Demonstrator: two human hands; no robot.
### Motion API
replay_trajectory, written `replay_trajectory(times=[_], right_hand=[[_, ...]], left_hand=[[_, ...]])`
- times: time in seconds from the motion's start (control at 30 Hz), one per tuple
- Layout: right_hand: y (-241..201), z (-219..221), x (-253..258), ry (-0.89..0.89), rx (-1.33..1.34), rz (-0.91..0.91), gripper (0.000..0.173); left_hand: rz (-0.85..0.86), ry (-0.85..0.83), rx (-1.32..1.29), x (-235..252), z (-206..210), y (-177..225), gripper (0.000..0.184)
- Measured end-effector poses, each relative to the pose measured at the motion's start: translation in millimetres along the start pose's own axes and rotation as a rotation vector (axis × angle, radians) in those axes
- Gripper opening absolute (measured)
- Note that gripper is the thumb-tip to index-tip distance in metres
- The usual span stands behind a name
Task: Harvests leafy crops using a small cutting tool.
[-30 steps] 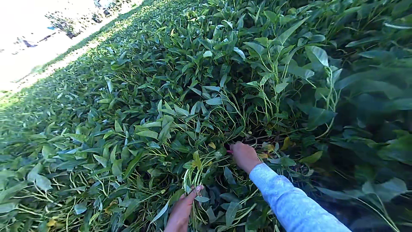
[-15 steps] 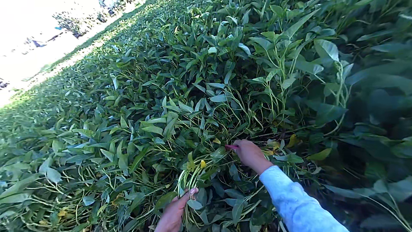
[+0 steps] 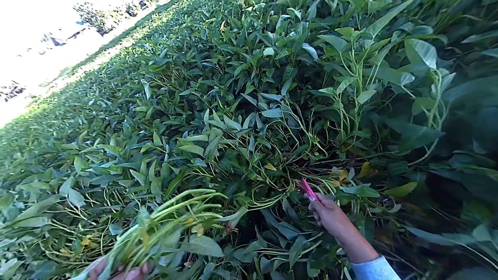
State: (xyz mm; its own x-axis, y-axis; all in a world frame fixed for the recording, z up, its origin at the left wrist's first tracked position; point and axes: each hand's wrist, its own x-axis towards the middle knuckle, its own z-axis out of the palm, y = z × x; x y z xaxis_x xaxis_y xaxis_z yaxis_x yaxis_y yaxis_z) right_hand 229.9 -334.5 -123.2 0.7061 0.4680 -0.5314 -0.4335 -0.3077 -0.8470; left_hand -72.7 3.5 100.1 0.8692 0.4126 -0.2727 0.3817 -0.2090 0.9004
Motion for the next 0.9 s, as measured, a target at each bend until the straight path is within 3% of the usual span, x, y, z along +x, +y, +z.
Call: replay_trajectory(times=[0.07,0.13,0.27,0.37,0.43,0.53,0.63,0.73,0.9], right_hand=[[1.0,-5.5,-3.7,0.022,0.030,0.041,0.035],[-3.1,-7.6,-6.4,0.029,0.033,0.065,0.035],[-25.4,-8.2,-4.8,0.026,-0.066,0.000,0.041],[-47.7,-12.2,5.1,0.054,-0.302,-0.043,0.041],[-59.5,-14.7,13.4,0.085,-0.518,-0.033,0.039],[-63.8,-21.9,31.2,0.081,-0.777,0.016,0.039],[-68.9,-18.0,41.3,0.037,-0.866,-0.004,0.036],[-73.9,5.4,55.2,0.010,-0.871,-0.055,0.036],[-68.6,28.8,63.4,-0.057,-1.079,0.005,0.033]], left_hand=[[0.101,0.087,-0.025,0.0,-7.3,9.9,0.019],[0.168,0.158,0.031,17.2,10.8,22.2,0.023],[0.141,0.349,0.383,101.3,124.6,27.4,0.038],[-0.108,0.116,0.662,166.4,210.0,-11.9,0.037],[-0.214,-0.052,0.745,186.2,240.7,-47.8,0.042],[-0.312,-0.174,0.761,183.1,248.5,-68.1,0.038],[-0.366,-0.225,0.713,187.0,229.3,-69.4,0.039],[-0.397,-0.194,0.647,192.6,209.8,-65.0,0.042],[-0.275,-0.070,0.311,169.7,196.9,-54.2,0.025]])
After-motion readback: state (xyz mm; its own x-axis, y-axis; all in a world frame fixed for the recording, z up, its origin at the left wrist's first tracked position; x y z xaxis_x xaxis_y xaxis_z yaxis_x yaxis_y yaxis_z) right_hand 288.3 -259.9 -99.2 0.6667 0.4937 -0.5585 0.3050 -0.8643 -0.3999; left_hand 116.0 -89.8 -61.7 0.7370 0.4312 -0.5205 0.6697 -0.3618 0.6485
